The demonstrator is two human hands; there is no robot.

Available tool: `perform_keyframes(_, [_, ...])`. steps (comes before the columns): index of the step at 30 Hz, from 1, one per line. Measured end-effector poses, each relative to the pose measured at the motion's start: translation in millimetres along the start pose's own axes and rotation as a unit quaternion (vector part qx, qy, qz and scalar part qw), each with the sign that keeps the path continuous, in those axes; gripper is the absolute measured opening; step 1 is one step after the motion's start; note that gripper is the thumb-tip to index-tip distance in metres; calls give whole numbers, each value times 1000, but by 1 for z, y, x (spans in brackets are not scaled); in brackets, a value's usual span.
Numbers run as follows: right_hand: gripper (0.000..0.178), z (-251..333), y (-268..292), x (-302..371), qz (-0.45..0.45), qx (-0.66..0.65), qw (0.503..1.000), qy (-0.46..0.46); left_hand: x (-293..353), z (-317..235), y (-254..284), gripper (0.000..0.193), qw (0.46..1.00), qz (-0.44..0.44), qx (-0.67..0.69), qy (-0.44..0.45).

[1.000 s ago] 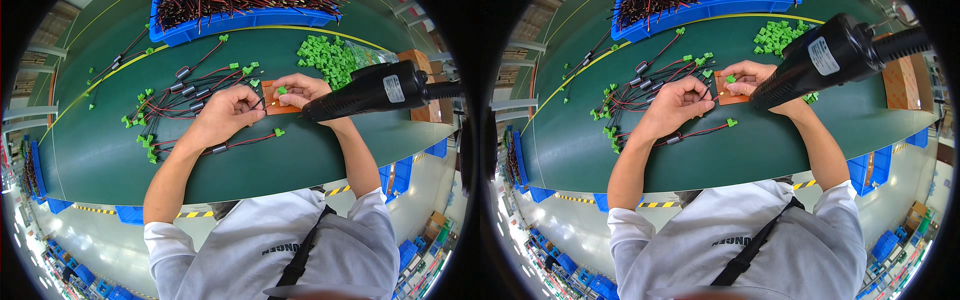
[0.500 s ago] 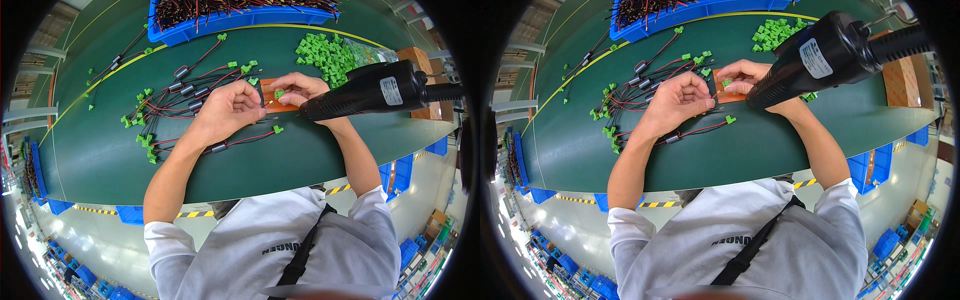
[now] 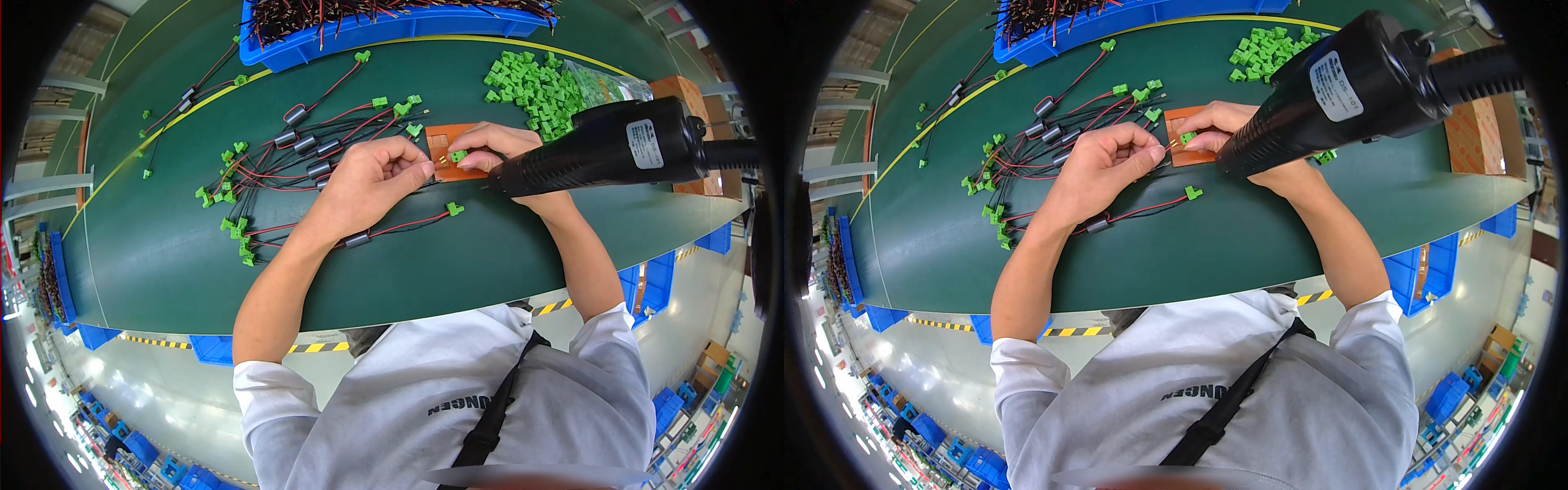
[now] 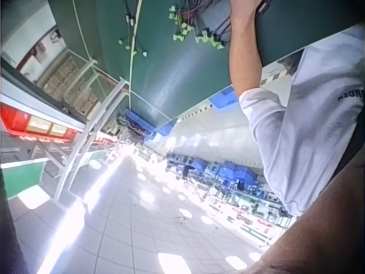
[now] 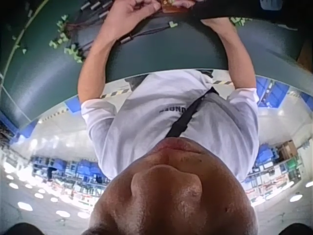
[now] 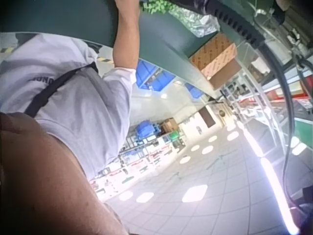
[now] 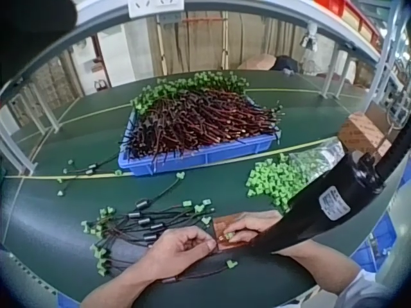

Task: The person assembles electronic wire harnesses by attaching green connectors to wires and using a heat gun to shrink heat-shrink tubing onto the connections.

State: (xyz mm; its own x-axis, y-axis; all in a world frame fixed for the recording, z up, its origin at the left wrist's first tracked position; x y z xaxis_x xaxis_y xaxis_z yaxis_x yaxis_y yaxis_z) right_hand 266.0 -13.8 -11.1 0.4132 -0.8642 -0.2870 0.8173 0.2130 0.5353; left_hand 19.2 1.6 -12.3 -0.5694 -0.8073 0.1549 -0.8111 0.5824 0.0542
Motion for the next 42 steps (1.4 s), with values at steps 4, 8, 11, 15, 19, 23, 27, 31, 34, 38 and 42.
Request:
perform_keyframes(4, [19, 3, -1, -2, -16, 47, 997, 55, 1, -2, 0, 16, 1000, 9, -8, 11])
perform_keyframes(8, [23, 10, -4, -2, -21, 81, 994, 68, 1, -3, 0, 17, 1000, 11, -9, 15])
perform_keyframes(11, [24, 11, -5, -3, -23, 109, 990, 85, 1, 0, 0, 17, 1000, 12, -9, 7])
perform_keyframes(15, [23, 5, -7, -1, -21, 97, 992, 82, 2, -5, -1, 16, 1000, 14, -9, 15])
perform_keyframes(19, [22, 7, -6, 0, -17, 114, 991, 72, 2, -5, -2, 15, 999, 11, -34, 14])
perform_keyframes(23, [20, 7, -10, -9, -37, 113, 985, 122, 0, -4, -3, 14, 999, 11, -44, 7])
perform_keyframes(27, [22, 11, -10, -11, -47, 166, 970, 169, 0, -3, -3, 15, 996, -1, -89, -6])
perform_keyframes(31, [21, 4, -15, -7, -44, 142, 978, 145, 1, -2, -8, 15, 986, -36, -153, -61])
perform_keyframes(34, [21, 5, -17, -8, -41, 141, 980, 137, 2, 0, -9, 14, 978, -55, -178, -90])
perform_keyframes(38, [20, 3, -20, -7, -33, 154, 978, 136, 0, -4, -8, 15, 970, -62, -225, -76])
perform_keyframes(42, [16, 6, -18, -6, -9, 209, 969, 128, -4, -2, -10, 16, 970, -62, -226, -68])
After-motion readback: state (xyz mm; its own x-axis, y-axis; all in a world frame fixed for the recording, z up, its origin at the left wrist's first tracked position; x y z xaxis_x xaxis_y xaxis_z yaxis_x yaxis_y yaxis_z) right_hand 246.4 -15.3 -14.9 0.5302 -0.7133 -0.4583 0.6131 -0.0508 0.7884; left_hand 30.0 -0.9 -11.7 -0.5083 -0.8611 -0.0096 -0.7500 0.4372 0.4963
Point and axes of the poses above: each hand's wrist, its own x-axis away from the middle knuckle, its own y-axis out of the back of the hand, z = x × y, the point moved 1 cm from there along -x, towards the middle knuckle, and after that the axes turned 4 degrees about x, right-handed, at the moved point
